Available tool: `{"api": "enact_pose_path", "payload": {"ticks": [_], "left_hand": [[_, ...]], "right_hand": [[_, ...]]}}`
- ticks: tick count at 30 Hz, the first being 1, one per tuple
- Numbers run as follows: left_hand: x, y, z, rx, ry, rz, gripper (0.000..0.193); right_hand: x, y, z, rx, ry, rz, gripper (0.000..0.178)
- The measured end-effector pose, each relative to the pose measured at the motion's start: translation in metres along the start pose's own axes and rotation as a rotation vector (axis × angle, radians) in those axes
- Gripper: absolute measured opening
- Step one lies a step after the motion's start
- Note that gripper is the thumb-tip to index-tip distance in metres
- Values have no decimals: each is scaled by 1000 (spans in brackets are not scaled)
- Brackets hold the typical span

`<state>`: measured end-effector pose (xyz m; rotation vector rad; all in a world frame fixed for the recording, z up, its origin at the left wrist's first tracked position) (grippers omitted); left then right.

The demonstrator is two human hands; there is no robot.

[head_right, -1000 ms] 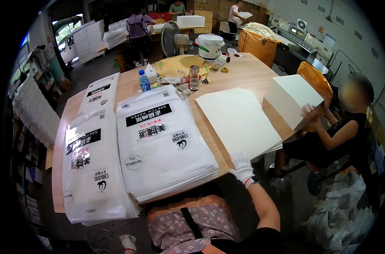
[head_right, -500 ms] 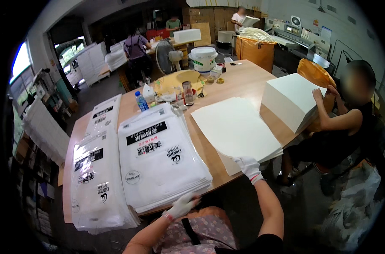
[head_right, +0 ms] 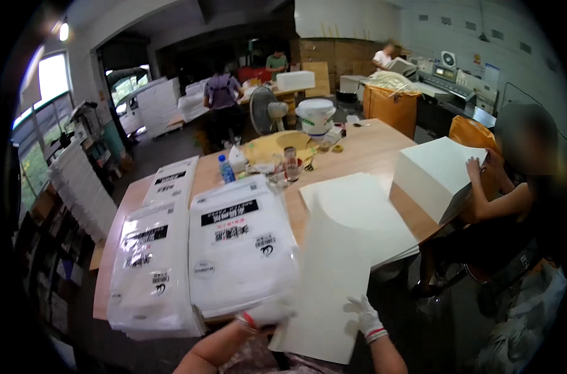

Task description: The person inserts stacks of white paper into clear plastic packaging bags. They repeatedly pick up a stack of paper, place it into a bag, and then fold the top of the bag to seal it. The process is repeated continuously throughout the video.

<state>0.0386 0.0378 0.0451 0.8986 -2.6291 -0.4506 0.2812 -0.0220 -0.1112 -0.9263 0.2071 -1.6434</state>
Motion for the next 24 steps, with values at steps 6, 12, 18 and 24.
{"api": "enact_pose_path", "payload": {"ticks": [6, 12, 18, 24], "left_hand": [[1, -108, 23, -726, -273, 176, 85], [36, 118, 134, -709, 199, -693, 43], [10, 154, 221, -624, 144, -560, 27], [-16, 144, 190, -628, -477, -420, 23]], "right_hand": [[29, -40, -43, 496, 249, -472, 30], [76, -73, 17, 580, 351, -418, 25], [133, -134, 71, 905, 475, -276, 23], [151, -197, 63, 1552, 638, -148, 20]]}}
Point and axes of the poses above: each hand's wrist, its own x-axis away from the middle knuckle, its own y-axis out of the back of the hand, z = x × y, the point moved 8 cm from there along -x, towards the middle knuckle, and after that the axes turned 11 degrees about -y, right-handed, at the moved point
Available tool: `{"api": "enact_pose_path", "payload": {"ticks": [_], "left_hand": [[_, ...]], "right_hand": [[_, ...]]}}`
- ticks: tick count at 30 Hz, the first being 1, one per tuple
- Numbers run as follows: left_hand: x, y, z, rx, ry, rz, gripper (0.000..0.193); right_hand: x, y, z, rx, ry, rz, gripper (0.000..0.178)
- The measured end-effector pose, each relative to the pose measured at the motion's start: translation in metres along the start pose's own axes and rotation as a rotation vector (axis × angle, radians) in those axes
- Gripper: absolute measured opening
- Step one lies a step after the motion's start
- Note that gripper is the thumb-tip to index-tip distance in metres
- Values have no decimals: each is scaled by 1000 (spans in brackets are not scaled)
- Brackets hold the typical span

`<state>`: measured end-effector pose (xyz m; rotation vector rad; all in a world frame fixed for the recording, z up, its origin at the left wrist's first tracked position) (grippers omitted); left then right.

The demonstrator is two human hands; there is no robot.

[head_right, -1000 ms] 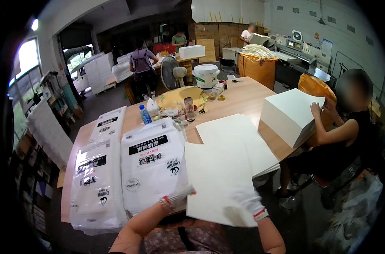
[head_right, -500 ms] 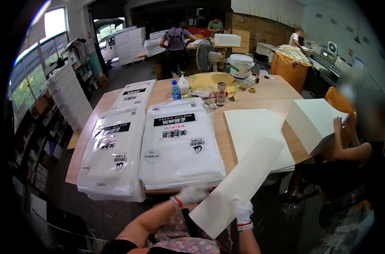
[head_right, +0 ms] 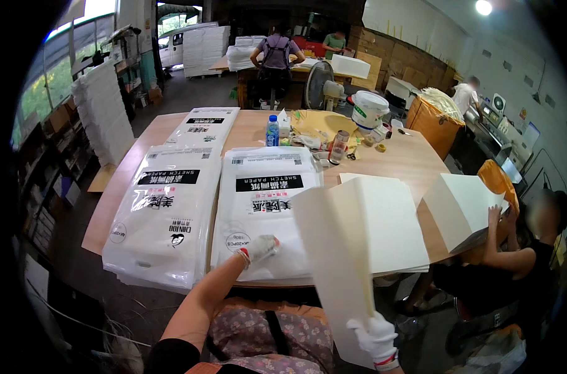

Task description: The person inserts stacks of white paper into clear plastic packaging bags. They repeatedly pick up a stack of paper, place it into a bag, and then fold the top of the bag to seal it. The process is repeated continuously throughout the video.

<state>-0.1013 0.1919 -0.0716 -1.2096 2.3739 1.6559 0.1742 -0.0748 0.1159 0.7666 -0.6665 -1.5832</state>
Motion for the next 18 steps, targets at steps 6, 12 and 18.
{"api": "enact_pose_path", "payload": {"ticks": [6, 12, 18], "left_hand": [[-90, 122, 9, 837, 482, -362, 12], [-139, 122, -105, 489, 79, -284, 20], [-114, 11, -200, 681, 79, 61, 41]], "right_hand": [[-16, -60, 7, 516, -8, 353, 33], [-65, -63, 18, 511, -150, 491, 32], [-136, -79, -36, 230, 53, -18, 29]]}}
Point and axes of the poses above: each hand's wrist, its own x-axis away from the middle knuckle, its own y-axis out of the back of the hand, z = x × y, the point moved 8 cm from there along -x, towards the middle knuckle, and after that the axes turned 11 degrees about -y, right-handed, at the moved point
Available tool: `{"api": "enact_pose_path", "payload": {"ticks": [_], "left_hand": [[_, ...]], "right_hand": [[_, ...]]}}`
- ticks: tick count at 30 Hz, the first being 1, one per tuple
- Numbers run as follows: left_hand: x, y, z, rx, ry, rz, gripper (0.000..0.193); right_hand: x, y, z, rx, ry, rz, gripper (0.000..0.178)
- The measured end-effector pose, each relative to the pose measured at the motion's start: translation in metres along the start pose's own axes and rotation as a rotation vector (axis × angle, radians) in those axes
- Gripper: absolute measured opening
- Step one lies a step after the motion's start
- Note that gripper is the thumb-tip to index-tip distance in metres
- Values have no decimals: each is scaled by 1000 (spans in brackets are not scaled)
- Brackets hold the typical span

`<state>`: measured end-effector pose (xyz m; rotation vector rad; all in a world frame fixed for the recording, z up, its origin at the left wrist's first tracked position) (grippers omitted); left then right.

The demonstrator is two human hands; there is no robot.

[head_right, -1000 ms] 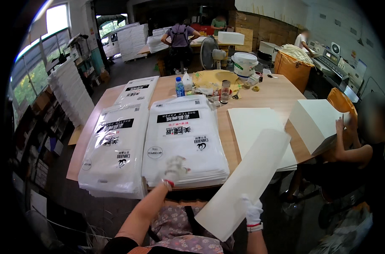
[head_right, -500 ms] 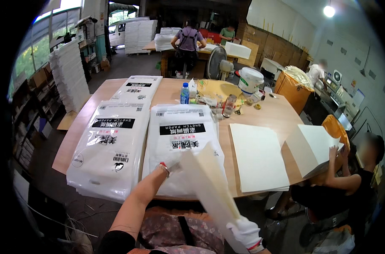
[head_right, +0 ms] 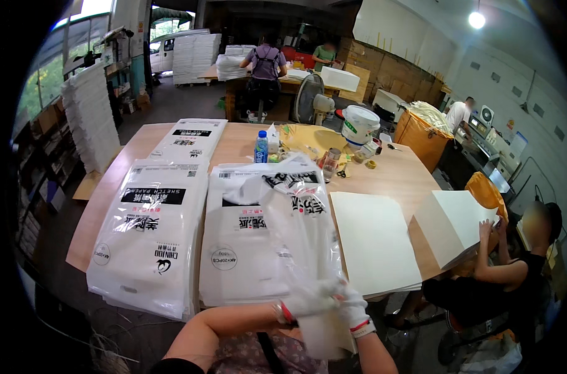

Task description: The person inserts stacks of white paper into clear plastic packaging bags. They repeatedly pick up a stack of paper, place it into a bag, and then fold the top of the bag to seal it. The process is repeated continuously throughout the video.

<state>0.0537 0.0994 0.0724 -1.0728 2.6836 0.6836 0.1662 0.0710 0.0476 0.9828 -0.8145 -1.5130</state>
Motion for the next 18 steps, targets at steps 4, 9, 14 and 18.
{"api": "enact_pose_path", "payload": {"ticks": [4, 9, 14, 18], "left_hand": [[42, 38, 68, -441, 79, -68, 45], [125, 84, 113, -1124, -436, -152, 37], [244, 157, 234, 41, 472, -983, 21], [277, 113, 91, -294, 474, -767, 17]], "right_hand": [[-43, -79, -93, 372, -419, 5, 31], [-82, -90, -99, -95, -391, -94, 38], [-60, -97, -111, -88, -386, 197, 59], [20, -78, -74, -434, -276, 293, 59]]}}
Point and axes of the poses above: each hand's wrist, its own x-axis away from the middle knuckle, its own y-axis out of the back of the hand, z = x × y, the point moved 8 cm from there along -x, towards the middle knuckle, and after that the axes turned 11 degrees about -y, right-handed, at the moved point
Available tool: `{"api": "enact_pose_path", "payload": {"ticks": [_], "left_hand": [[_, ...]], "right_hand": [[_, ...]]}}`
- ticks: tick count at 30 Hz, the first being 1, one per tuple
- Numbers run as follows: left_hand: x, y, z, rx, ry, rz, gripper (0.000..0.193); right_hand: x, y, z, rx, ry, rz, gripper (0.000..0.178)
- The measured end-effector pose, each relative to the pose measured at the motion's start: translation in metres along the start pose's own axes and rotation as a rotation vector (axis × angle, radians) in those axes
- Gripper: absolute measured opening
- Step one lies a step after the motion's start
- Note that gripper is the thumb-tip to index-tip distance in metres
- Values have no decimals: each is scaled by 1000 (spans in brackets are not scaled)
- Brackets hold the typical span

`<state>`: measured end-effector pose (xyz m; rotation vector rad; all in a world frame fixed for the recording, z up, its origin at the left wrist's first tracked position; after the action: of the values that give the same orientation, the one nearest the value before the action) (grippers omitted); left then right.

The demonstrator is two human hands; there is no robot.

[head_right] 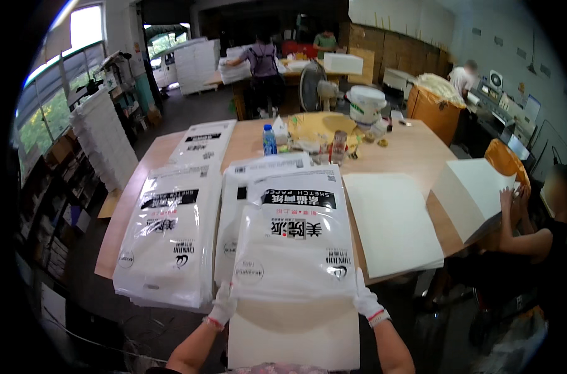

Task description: The person inserts stacks of white paper into clear plastic packaging bags. They repeatedly pick up a stack of paper, place it into a bag, and then fold the top of the bag to seal it. The process is repeated continuously throughout the video.

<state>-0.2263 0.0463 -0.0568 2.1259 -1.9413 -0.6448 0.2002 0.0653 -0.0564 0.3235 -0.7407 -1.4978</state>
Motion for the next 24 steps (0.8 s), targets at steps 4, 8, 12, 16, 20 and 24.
{"api": "enact_pose_path", "payload": {"ticks": [4, 8, 12, 16, 20, 24], "left_hand": [[170, 3, -6, 593, 359, 131, 27], [222, -29, 26, 1138, 693, -8, 34], [221, -1, 2, 547, 409, -40, 21], [209, 27, 0, 24, 51, -120, 8], [147, 22, -102, 155, -327, -174, 9], [86, 30, -202, 499, -380, 36, 11]], "right_hand": [[147, -23, -1, -324, -10, 143, 58], [224, -38, -6, -468, -19, -43, 57], [220, -20, -17, -569, -42, -267, 56], [216, -6, -55, 227, -84, 30, 52], [158, -14, -127, -952, -244, 17, 42], [115, -104, -112, -675, -304, 162, 30]]}}
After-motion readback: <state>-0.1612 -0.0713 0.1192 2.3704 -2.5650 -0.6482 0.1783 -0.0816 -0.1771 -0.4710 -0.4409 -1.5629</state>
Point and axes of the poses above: each hand's wrist, its own x-axis away from the middle knuckle, its own y-axis out of the back of the hand, z = x × y, the point moved 8 cm from there along -x, towards the middle knuckle, and after that the axes turned 11 degrees about -y, right-handed, at the moved point
